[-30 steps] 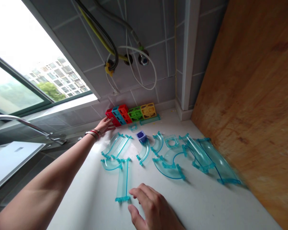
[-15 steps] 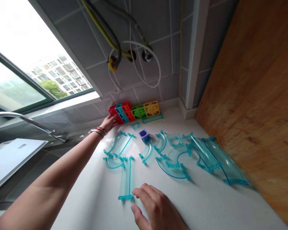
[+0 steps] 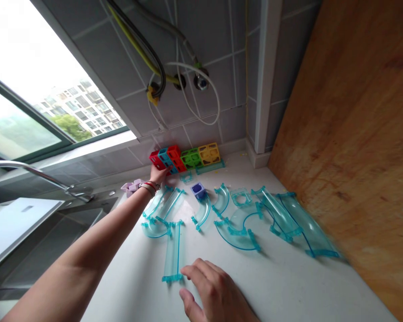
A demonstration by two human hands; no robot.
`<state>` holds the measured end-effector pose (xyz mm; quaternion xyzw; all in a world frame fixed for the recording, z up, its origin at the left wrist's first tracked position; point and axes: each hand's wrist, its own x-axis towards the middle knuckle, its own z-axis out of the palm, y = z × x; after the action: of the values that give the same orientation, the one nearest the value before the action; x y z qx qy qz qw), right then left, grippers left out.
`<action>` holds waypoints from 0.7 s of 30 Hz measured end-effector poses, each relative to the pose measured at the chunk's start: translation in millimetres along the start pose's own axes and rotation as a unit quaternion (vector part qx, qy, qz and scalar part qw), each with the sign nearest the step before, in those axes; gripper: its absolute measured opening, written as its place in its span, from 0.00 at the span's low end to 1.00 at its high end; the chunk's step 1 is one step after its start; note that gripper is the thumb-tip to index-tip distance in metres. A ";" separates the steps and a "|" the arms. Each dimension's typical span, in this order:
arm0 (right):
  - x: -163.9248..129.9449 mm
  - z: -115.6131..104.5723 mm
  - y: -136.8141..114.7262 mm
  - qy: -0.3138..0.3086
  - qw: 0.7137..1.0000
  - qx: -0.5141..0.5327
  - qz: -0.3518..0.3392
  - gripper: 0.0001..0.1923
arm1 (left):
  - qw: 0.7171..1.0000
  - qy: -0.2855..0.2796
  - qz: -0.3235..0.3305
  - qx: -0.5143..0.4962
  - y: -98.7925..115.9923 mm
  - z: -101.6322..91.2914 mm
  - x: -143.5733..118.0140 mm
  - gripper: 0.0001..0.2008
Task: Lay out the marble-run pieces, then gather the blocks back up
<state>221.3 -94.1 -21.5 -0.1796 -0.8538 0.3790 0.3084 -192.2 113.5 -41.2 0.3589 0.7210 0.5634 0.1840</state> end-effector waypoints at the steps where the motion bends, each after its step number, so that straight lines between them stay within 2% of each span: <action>1: 0.1 0.0 0.0 0.004 1.000 0.000 -0.006 0.16 | 1.000 0.001 0.000 0.004 0.1 -0.8 -1.2 0.17; 8: -0.2 0.3 0.2 0.002 1.000 0.013 -0.004 0.15 | 0.999 0.030 -0.012 0.030 8.0 -7.3 -13.2 0.18; 10: -0.3 -0.6 -0.8 -0.012 1.000 0.017 0.012 0.15 | 0.999 0.028 -0.016 0.037 14.8 -11.1 -26.6 0.19; 12: -0.1 -1.8 -2.2 -0.031 0.999 0.024 0.034 0.14 | 0.999 0.016 -0.015 0.042 24.9 -19.9 -51.3 0.22; 15: 0.4 -3.1 -4.0 -0.048 0.996 0.033 0.067 0.14 | 0.999 -0.010 0.011 0.048 46.1 -45.9 -114.2 0.33; 16: 0.4 -3.2 -4.4 -0.050 0.995 0.035 0.073 0.14 | 0.998 -0.022 0.022 0.049 53.9 -57.6 -141.7 0.33; 19: 0.0 -2.9 -4.9 -0.050 0.995 0.035 0.079 0.12 | 0.996 -0.061 0.053 0.050 71.5 -96.5 -236.0 0.23; 21: -0.4 -2.5 -5.0 -0.050 0.996 0.028 0.076 0.12 | 0.993 -0.086 0.058 0.051 71.7 -120.3 -299.9 0.16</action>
<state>222.9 -96.3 -16.6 -0.2159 -0.8411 0.4333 0.2410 -48.2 -178.0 20.5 0.4564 0.7079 0.5030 0.1938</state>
